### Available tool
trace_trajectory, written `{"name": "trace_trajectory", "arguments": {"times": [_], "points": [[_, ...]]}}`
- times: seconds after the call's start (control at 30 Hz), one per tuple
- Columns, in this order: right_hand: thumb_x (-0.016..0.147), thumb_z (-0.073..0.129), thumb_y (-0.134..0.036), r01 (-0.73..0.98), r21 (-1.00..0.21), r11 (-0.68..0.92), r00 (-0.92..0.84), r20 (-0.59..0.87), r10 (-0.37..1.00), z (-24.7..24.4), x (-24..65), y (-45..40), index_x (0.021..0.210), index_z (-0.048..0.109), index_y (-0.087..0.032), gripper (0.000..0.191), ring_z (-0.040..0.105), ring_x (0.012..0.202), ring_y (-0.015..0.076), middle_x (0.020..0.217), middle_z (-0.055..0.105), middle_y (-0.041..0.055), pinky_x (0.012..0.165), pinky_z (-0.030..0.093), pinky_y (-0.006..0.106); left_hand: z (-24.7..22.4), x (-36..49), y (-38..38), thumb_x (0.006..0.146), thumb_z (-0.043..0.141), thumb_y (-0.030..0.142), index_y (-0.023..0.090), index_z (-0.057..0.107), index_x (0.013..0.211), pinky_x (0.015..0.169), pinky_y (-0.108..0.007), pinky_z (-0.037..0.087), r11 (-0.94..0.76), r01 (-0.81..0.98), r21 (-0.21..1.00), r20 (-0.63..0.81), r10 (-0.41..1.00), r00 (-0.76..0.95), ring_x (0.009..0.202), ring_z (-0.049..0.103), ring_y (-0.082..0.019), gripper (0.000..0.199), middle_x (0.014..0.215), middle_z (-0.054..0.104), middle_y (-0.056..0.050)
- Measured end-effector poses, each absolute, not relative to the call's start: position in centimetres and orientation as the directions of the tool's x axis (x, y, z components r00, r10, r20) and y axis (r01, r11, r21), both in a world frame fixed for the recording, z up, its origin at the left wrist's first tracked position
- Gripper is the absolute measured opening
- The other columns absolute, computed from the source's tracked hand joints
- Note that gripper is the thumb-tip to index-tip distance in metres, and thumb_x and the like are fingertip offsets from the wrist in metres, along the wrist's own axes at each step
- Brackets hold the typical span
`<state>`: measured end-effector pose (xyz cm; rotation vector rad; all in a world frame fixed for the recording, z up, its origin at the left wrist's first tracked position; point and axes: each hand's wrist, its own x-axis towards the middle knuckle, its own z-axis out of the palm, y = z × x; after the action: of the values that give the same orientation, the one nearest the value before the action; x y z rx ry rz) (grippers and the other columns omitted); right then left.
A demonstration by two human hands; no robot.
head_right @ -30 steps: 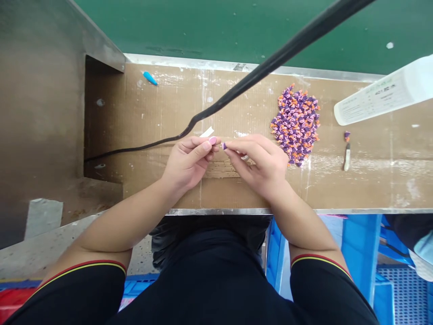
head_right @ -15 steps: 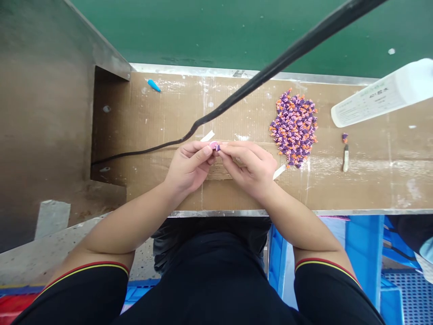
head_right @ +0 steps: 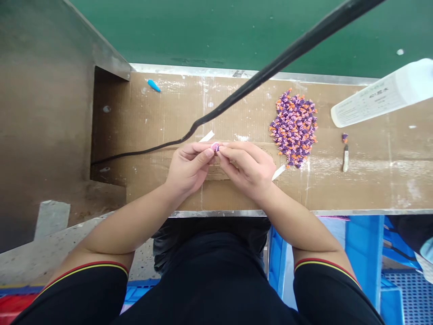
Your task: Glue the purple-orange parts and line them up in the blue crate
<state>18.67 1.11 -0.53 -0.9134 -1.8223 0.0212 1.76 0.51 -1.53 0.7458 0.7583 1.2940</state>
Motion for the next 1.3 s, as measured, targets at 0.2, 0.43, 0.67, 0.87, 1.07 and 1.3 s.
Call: {"name": "trace_trajectory", "arguments": {"times": [0.2, 0.43, 0.67, 0.87, 1.07, 1.3], "points": [[0.099, 0.082, -0.010, 0.572, -0.386, 0.724, -0.179, 0.803, 0.569, -0.5, 18.7, 1.1, 0.112, 0.076, -0.029, 0.024, 0.086, 0.086, 0.0185, 0.101, 0.088, -0.0004, 0.080, 0.075, 0.031, -1.9, 1.8, 0.1, 0.089, 0.097, 0.040, 0.033, 0.090, 0.092, 0.109, -0.037, 0.068, 0.006, -0.483, 0.876, 0.022, 0.998, 0.052, 0.110, 0.084, -0.021, 0.011, 0.110, 0.087, -0.005], [0.097, 0.083, -0.007, 0.549, -0.400, 0.734, -0.173, 0.805, 0.567, -0.2, 18.6, 0.9, 0.116, 0.076, -0.027, 0.029, 0.086, 0.089, 0.0187, 0.101, 0.087, 0.0020, 0.084, 0.075, 0.030, -1.9, 1.9, -0.4, 0.098, 0.088, 0.028, 0.037, 0.090, 0.107, 0.111, -0.032, 0.067, -0.184, -0.362, 0.914, 0.193, 0.981, -0.012, 0.115, 0.083, -0.018, 0.012, 0.118, 0.086, -0.002], [0.099, 0.082, -0.009, 0.555, -0.399, 0.730, -0.160, 0.810, 0.564, -0.1, 18.8, 0.9, 0.117, 0.075, -0.029, 0.028, 0.086, 0.087, 0.0190, 0.101, 0.087, 0.0009, 0.081, 0.076, 0.032, -2.1, 1.8, -0.8, 0.097, 0.090, 0.043, 0.037, 0.089, 0.112, 0.118, -0.039, 0.066, -0.028, -0.387, 0.922, 0.061, 0.996, 0.073, 0.124, 0.081, -0.025, 0.016, 0.122, 0.085, -0.005], [0.100, 0.082, -0.011, 0.549, -0.410, 0.728, -0.148, 0.810, 0.568, -0.1, 18.8, 0.8, 0.115, 0.075, -0.030, 0.025, 0.085, 0.087, 0.0188, 0.101, 0.086, -0.0003, 0.078, 0.075, 0.033, -2.2, 1.8, -0.8, 0.097, 0.090, 0.043, 0.040, 0.089, 0.112, 0.114, -0.031, 0.066, 0.000, -0.421, 0.907, 0.048, 0.993, 0.104, 0.122, 0.082, -0.020, 0.015, 0.123, 0.084, -0.003], [0.098, 0.082, -0.009, 0.505, -0.393, 0.768, -0.169, 0.828, 0.535, -0.4, 19.2, 1.6, 0.117, 0.076, -0.030, 0.029, 0.084, 0.087, 0.0187, 0.103, 0.086, 0.0005, 0.078, 0.073, 0.033, -2.7, 1.5, -0.2, 0.096, 0.089, 0.047, 0.037, 0.090, 0.112, 0.110, -0.034, 0.068, 0.002, -0.418, 0.909, 0.061, 0.989, 0.138, 0.125, 0.080, -0.022, 0.018, 0.126, 0.084, -0.005], [0.101, 0.069, -0.015, 0.666, -0.391, 0.636, -0.168, 0.751, 0.638, 1.3, 24.2, 3.4, 0.108, 0.076, -0.029, 0.017, 0.081, 0.097, 0.0231, 0.101, 0.081, 0.0033, 0.085, 0.069, 0.043, -2.5, 0.7, 0.7, 0.102, 0.080, 0.032, 0.028, 0.089, 0.107, 0.080, -0.025, 0.066, -0.317, -0.089, 0.944, 0.322, 0.946, 0.044, 0.102, 0.080, -0.017, 0.011, 0.112, 0.084, -0.008]]}}
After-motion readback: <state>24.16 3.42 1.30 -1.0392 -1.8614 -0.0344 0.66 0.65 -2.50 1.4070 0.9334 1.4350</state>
